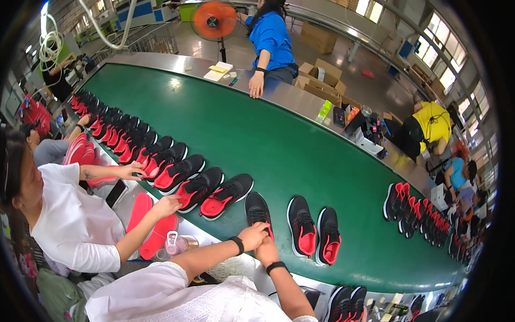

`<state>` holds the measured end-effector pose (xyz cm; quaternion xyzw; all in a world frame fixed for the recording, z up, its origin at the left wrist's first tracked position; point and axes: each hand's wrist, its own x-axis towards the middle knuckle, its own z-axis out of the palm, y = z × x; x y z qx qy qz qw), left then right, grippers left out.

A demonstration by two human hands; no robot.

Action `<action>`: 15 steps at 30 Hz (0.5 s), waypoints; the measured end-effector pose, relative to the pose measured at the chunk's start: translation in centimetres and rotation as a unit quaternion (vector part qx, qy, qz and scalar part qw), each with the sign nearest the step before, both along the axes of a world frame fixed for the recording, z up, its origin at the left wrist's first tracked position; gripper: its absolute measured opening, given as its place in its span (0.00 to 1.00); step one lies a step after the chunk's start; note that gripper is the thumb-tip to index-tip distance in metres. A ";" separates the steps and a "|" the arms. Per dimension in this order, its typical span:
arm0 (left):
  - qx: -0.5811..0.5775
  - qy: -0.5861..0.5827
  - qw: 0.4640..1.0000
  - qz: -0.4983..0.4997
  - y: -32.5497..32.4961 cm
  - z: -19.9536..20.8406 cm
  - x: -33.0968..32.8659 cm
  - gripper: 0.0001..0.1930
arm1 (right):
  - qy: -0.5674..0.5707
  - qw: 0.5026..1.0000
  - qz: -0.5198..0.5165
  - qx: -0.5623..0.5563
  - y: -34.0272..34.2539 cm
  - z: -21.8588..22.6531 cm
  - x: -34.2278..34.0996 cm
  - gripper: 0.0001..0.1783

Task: The recorder laces athletic shoes on an assembly line.

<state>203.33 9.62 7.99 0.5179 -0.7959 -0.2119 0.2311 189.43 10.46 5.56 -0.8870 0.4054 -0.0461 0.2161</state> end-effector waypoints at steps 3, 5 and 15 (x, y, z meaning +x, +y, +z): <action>-0.065 0.113 0.978 0.163 0.3 1.9 2.5 0.14 | 0.014 0.994 0.029 -0.105 0.8 0.8 -1.3 0.12; -0.049 0.022 0.939 0.339 1.4 1.1 4.8 0.17 | 0.041 0.992 0.023 -0.117 0.6 0.9 -1.9 0.12; 0.219 -0.087 0.927 0.291 1.7 -1.6 7.3 0.19 | 0.034 0.965 -0.133 -0.221 -4.4 4.7 2.3 0.08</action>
